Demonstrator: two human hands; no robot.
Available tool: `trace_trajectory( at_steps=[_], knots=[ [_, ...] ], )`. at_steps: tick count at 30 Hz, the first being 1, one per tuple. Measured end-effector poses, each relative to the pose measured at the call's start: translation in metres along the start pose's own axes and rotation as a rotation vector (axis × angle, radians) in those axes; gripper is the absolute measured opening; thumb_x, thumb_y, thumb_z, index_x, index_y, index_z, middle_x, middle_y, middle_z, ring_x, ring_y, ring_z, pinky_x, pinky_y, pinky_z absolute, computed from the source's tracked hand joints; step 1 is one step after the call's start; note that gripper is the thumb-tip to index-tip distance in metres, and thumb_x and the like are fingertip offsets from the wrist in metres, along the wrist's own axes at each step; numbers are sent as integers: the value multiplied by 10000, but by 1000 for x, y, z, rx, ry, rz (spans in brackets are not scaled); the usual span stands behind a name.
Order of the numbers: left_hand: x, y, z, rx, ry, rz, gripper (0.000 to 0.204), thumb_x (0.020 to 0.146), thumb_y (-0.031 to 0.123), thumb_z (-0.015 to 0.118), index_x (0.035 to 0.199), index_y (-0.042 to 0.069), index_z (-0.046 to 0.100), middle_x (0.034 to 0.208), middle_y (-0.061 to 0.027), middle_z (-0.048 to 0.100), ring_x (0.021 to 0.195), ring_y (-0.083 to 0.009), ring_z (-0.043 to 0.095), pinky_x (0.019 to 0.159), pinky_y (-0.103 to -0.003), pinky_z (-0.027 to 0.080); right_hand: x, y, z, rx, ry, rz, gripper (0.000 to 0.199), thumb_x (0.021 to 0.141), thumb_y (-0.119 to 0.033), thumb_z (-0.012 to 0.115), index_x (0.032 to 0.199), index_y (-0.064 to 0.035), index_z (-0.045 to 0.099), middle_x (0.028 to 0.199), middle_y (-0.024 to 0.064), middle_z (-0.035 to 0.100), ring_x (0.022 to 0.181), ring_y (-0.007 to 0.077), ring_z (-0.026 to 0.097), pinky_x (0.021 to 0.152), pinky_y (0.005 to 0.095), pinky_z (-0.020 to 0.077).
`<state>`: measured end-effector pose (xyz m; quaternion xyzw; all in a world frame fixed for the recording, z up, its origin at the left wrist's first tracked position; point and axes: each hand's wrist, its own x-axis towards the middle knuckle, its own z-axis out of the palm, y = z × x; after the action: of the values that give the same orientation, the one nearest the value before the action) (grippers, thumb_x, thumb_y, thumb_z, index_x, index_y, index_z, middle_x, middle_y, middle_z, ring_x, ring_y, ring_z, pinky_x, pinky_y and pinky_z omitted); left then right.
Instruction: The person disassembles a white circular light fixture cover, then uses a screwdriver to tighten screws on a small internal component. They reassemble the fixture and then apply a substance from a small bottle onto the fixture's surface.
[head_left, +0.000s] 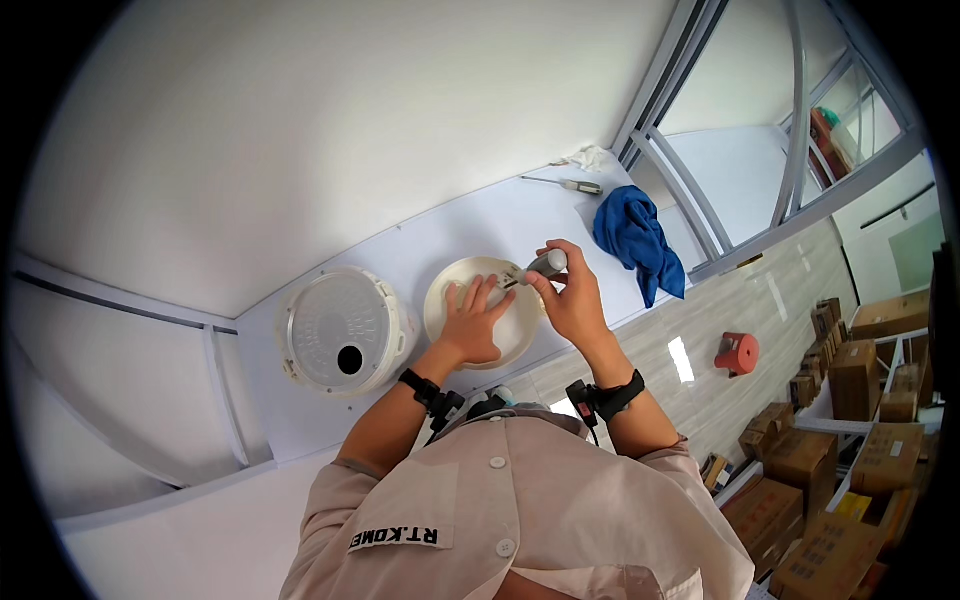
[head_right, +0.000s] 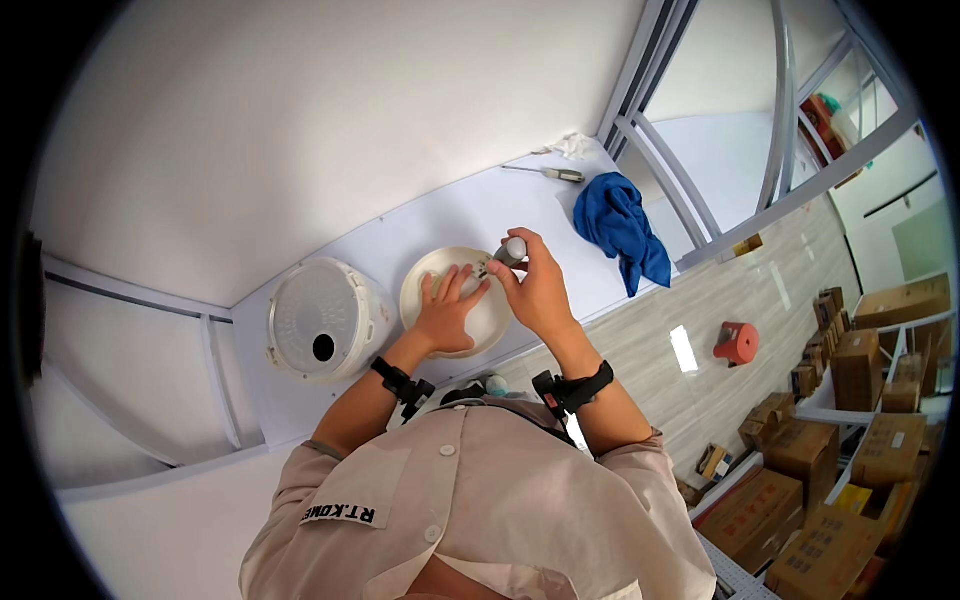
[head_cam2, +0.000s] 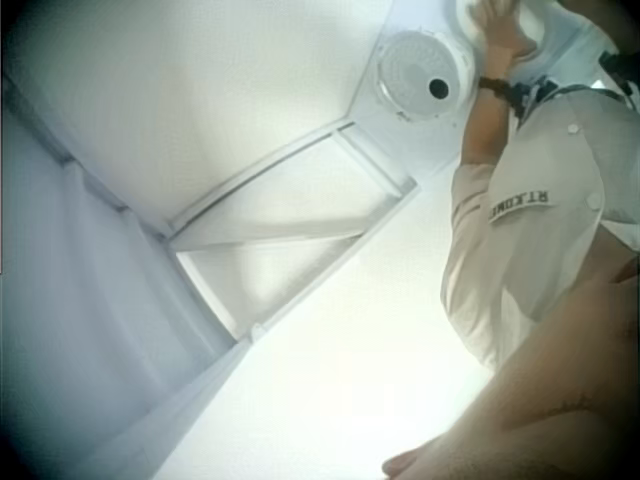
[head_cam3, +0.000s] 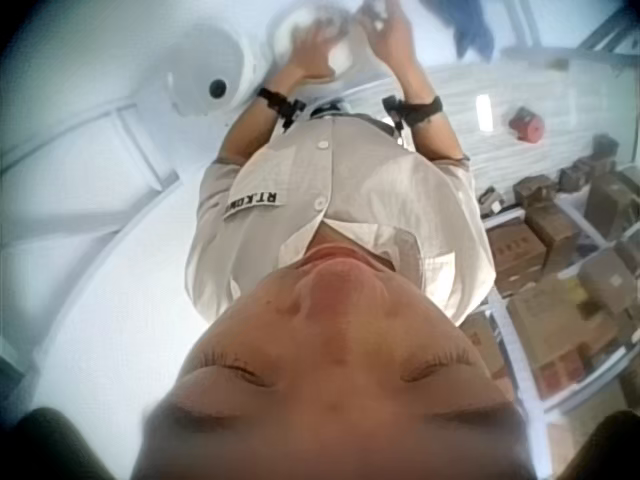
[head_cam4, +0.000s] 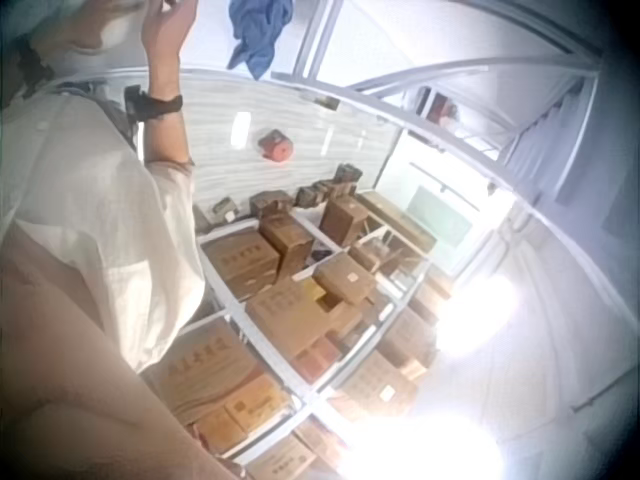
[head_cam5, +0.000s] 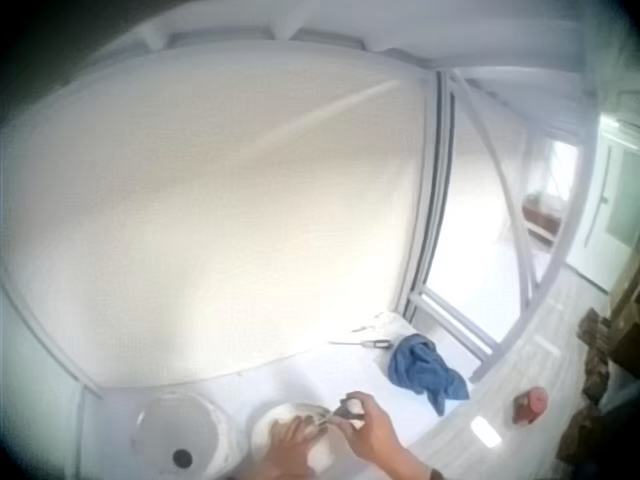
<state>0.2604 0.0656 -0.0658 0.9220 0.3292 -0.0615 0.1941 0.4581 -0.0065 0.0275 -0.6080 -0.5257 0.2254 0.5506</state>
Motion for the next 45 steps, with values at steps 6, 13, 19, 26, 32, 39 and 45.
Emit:
trace_trajectory(
  at_steps=[6, 13, 19, 26, 32, 39, 45],
  knots=[
    [-1, 0, -3, -21, -19, -9, 1199, 607, 295, 775, 1702, 309, 288, 1779, -156, 148, 1659, -371, 54, 1261, -689, -51, 1, 1, 1, -4, 2, -14, 483, 947, -103, 815, 1349, -23, 560, 1177, 167, 720, 1019, 283, 753, 874, 382, 649],
    [0, 0, -4, -31, -28, -9, 1171, 623, 290, 769, 1697, 319, 304, 1781, -159, 147, 1660, -369, 53, 1259, -693, -47, 2, -3, -1, -31, -37, 23, 531, 958, -78, 801, 1393, -21, 502, 1248, 171, 710, 1084, 263, 750, 923, 375, 639],
    [1, 0, -4, -28, -27, -10, 1139, 640, 278, 762, 1690, 322, 323, 1783, -162, 145, 1662, -366, 52, 1259, -696, -44, 1, -1, -3, -42, -34, 5, 539, 966, -78, 790, 1409, -18, 489, 1252, 171, 708, 1090, 264, 748, 931, 379, 637],
    [1, -2, 0, -43, -22, -9, 1173, 615, 264, 768, 1694, 332, 312, 1780, -153, 144, 1659, -366, 52, 1263, -676, -62, 0, 1, -4, -36, 4, -23, 538, 951, -80, 800, 1400, -7, 514, 1201, 168, 717, 1011, 289, 756, 892, 382, 639],
    [2, -1, -2, -49, -24, 2, 1112, 644, 261, 757, 1680, 311, 353, 1783, -161, 143, 1660, -371, 50, 1260, -695, -48, 0, -9, 0, -252, -30, -153, 603, 883, -121, 871, 1401, -50, 571, 1122, 157, 731, 1001, 283, 756, 842, 370, 615],
    [3, -5, 1, -57, -20, 7, 1008, 667, 254, 737, 1631, 289, 441, 1770, -159, 176, 1652, -384, 77, 1255, -712, -35, 5, -23, 22, -506, -53, -287, 628, 828, -188, 870, 1398, -121, 615, 937, 100, 681, 815, 322, 695, 704, 425, 575],
    [4, -7, 5, -57, 32, 24, 1023, 667, 274, 734, 1639, 315, 420, 1756, -170, 194, 1650, -384, 85, 1254, -710, -43, 14, -27, 29, -489, -53, -301, 618, 864, -92, 809, 1437, -132, 581, 1003, 107, 692, 823, 334, 703, 713, 423, 588]
  ],
)
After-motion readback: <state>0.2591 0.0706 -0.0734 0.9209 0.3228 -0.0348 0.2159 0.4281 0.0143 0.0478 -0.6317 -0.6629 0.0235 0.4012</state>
